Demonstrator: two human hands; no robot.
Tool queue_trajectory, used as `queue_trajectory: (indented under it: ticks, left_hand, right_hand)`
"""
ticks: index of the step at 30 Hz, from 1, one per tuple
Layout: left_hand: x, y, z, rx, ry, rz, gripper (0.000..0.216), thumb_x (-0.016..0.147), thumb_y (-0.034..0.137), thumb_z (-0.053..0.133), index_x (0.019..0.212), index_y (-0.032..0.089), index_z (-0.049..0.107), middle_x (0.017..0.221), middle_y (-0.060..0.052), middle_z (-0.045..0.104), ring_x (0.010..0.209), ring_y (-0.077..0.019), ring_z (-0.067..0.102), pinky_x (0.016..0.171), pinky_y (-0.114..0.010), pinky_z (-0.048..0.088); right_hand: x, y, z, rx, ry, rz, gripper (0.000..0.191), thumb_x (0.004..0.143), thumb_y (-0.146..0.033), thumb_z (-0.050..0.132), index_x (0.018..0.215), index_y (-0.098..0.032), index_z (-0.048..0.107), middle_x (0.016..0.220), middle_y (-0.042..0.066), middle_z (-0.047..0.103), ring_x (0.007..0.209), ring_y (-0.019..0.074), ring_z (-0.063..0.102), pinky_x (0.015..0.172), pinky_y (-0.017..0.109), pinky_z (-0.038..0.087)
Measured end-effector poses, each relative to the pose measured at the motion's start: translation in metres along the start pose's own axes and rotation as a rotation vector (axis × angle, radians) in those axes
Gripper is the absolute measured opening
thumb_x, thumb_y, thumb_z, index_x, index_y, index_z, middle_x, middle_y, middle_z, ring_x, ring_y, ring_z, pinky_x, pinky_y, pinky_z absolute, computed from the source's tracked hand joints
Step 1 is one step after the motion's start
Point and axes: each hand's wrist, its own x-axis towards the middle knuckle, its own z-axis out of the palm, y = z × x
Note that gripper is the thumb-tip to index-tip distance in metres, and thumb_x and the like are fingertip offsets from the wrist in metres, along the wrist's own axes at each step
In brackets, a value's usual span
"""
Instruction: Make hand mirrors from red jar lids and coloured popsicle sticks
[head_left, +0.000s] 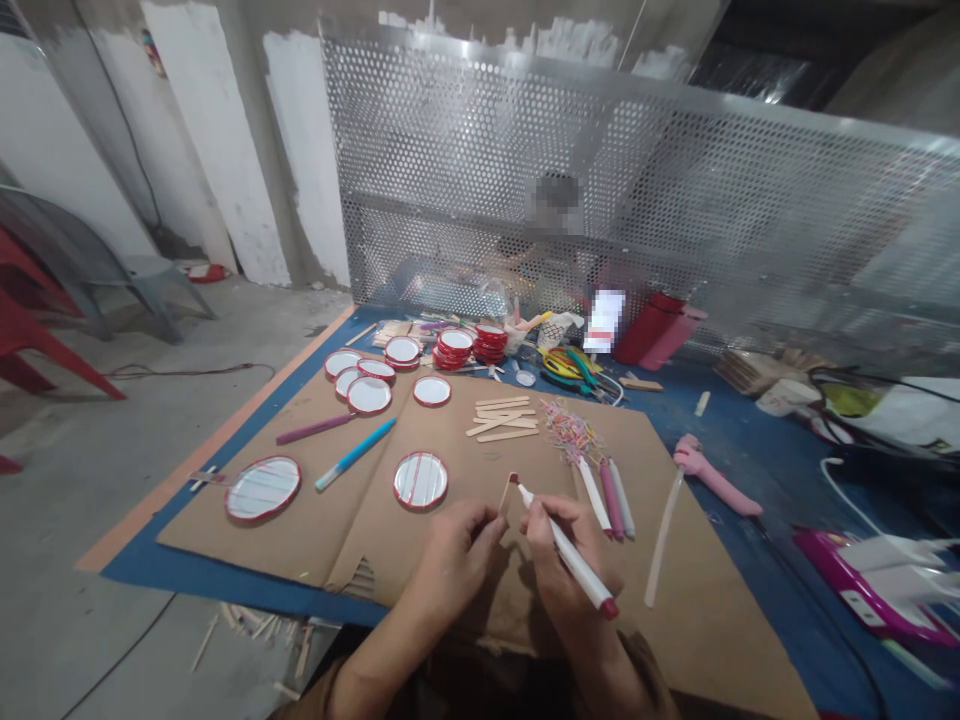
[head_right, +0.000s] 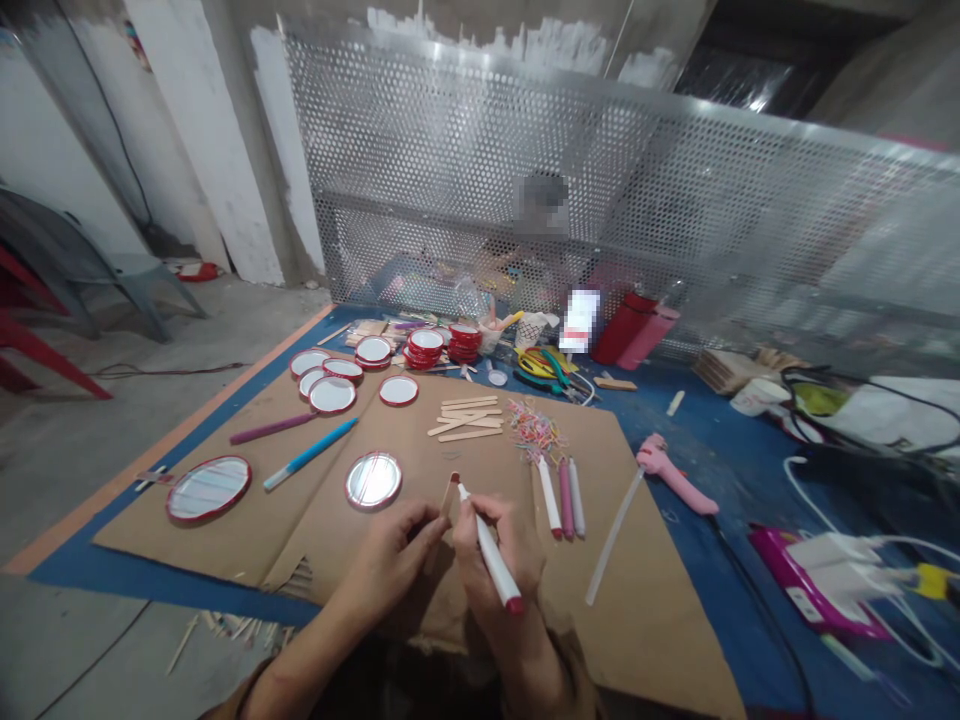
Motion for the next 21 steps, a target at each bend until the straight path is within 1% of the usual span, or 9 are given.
queue_trajectory:
  ticks: [3, 7, 10, 16, 21]
  left_hand:
    - [-0.0002, -0.0001, -0.0002, 0.007, -0.003, -0.004, 0.026, 0.087, 0.033, 0.047, 0.070, 0.017, 0.059, 0.069, -0.003, 0.060, 0.068, -0.0154, 0.052, 0.064, -0.025, 0.036]
    - [-0.0006, -0.0013, -0.0001, 0.012, -0.015, -0.004, 0.028, 0.088, 0.035, 0.046, 0.070, 0.017, 0.059, 0.070, -0.003, 0.060, 0.069, -0.0154, 0.052, 0.064, -0.025, 0.036]
    - [-0.0006, -0.0022, 0.0004, 0.019, -0.009, -0.002, 0.028, 0.088, 0.034, 0.046, 0.070, 0.017, 0.058, 0.069, -0.003, 0.060, 0.068, -0.0153, 0.052, 0.064, -0.025, 0.036]
    - [-0.0005, -0.0016, 0.0010, 0.019, 0.014, 0.008, 0.027, 0.087, 0.033, 0.048, 0.067, 0.017, 0.057, 0.066, -0.002, 0.058, 0.066, -0.0143, 0.051, 0.061, -0.024, 0.036]
    - [-0.0001, -0.0002, 0.0007, 0.019, 0.015, 0.009, 0.028, 0.087, 0.033, 0.048, 0.066, 0.017, 0.057, 0.065, -0.002, 0.059, 0.065, -0.0142, 0.051, 0.060, -0.024, 0.035]
  right_hand:
    - [-0.0001, 0.0005, 0.0002, 0.011, -0.001, 0.003, 0.013, 0.091, -0.029, 0.056, 0.086, -0.018, 0.063, 0.069, 0.002, 0.068, 0.057, 0.0137, 0.065, 0.055, 0.024, 0.053]
    - [-0.0009, 0.0025, 0.0007, -0.008, 0.025, 0.005, 0.014, 0.091, -0.030, 0.057, 0.087, -0.018, 0.064, 0.070, 0.003, 0.069, 0.060, 0.0145, 0.066, 0.056, 0.025, 0.054]
    - [-0.0009, 0.0027, 0.0004, 0.003, 0.009, -0.004, 0.013, 0.091, -0.029, 0.057, 0.087, -0.018, 0.064, 0.070, 0.002, 0.069, 0.059, 0.0139, 0.066, 0.056, 0.025, 0.053]
    - [-0.0012, 0.0015, -0.0004, 0.014, -0.024, 0.029, 0.015, 0.092, -0.029, 0.056, 0.086, -0.018, 0.064, 0.067, 0.002, 0.068, 0.055, 0.0128, 0.064, 0.052, 0.023, 0.052]
    - [-0.0020, 0.0027, -0.0009, 0.015, -0.031, 0.001, 0.012, 0.092, -0.027, 0.056, 0.086, -0.018, 0.063, 0.068, 0.000, 0.067, 0.054, 0.0117, 0.063, 0.052, 0.022, 0.051]
